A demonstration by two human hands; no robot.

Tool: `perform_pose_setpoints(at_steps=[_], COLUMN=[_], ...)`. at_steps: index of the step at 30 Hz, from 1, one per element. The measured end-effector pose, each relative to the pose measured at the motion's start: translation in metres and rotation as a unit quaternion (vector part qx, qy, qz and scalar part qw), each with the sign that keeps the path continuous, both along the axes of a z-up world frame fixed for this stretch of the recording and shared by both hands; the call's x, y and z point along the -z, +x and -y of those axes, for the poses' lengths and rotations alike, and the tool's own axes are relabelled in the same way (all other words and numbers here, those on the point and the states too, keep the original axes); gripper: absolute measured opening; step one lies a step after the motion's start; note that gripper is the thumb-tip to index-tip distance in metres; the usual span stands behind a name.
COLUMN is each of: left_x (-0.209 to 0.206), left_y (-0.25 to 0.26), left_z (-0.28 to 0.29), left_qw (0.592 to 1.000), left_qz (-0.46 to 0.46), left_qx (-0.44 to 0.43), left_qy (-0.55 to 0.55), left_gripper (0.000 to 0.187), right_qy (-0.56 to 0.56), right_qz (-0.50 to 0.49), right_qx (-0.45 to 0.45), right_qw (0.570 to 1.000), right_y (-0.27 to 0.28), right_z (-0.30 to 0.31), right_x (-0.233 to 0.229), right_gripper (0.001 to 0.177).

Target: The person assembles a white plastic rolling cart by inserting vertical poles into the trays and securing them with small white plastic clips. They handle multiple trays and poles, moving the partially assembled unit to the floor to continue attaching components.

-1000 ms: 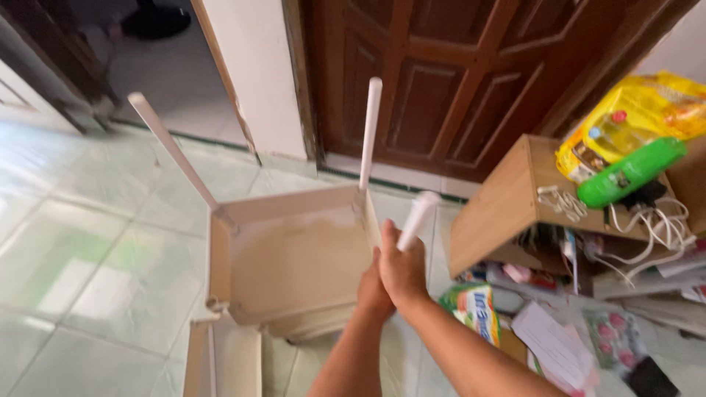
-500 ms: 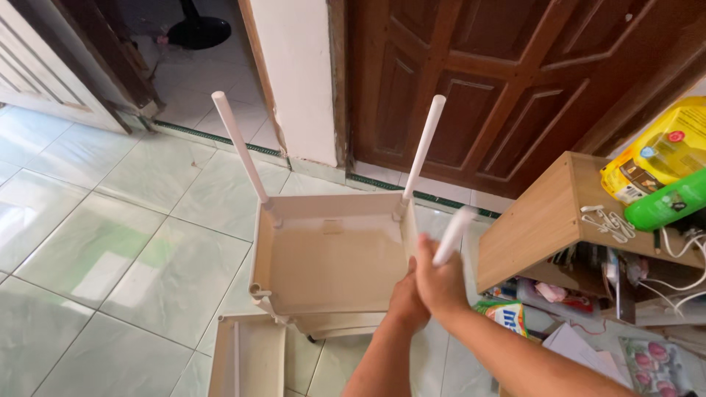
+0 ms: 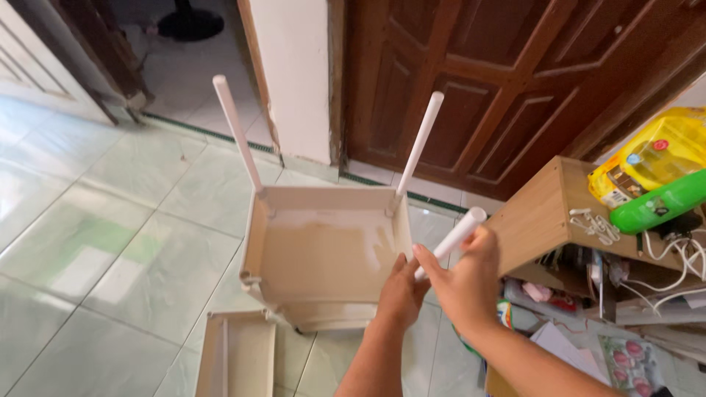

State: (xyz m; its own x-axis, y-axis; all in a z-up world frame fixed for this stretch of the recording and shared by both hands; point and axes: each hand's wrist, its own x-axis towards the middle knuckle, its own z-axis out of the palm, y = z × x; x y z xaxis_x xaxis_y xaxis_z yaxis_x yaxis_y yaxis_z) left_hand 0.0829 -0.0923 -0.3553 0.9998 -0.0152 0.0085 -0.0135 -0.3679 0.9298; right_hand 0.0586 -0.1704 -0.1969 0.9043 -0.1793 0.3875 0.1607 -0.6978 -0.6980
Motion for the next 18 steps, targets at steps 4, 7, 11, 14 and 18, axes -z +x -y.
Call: perform_pose_setpoints(at_steps=[4, 7, 11, 14, 18], left_x=[-0.028, -0.036, -0.03, -0.011, -0.007], left_y=[-0.017, -0.011, -0.017, -0.024, -0.03], left_z=[-0.025, -0.033, -0.039, -0.038, -0.029], left_qw=[0.997, 0.994, 0.993, 0.995, 0.993], left_qz=[-0.038, -0.025, -0.095, -0.03, 0.053], left_qx=[-0.072, -0.057, -0.06, -0.092, -0.105], left_qy=[0.007, 0.085, 0.031, -0.012, -0.015], left_gripper=[0.088, 0.055, 0.058, 0.045, 0.039], right_qy=[-0.288, -0.647, -0.841, -0.789, -0.765], right_qz=[0.085, 0.242, -0.026, -0.117, -0.189], right_qx=[-0.223, -0.298, -0.368, -0.4, -0.365], right_qw=[0.927, 0.659, 0.396, 0.451, 0.495], right_y=[-0.02, -0.023, 0.014, 0.035, 0.042], right_z=[-0.003, -0.022, -0.059, -0.05, -0.05], right_x=[-0.044, -0.045, 0.004, 0.035, 0.043], right_gripper=[0.022, 0.026, 0.031, 0.021, 0.022])
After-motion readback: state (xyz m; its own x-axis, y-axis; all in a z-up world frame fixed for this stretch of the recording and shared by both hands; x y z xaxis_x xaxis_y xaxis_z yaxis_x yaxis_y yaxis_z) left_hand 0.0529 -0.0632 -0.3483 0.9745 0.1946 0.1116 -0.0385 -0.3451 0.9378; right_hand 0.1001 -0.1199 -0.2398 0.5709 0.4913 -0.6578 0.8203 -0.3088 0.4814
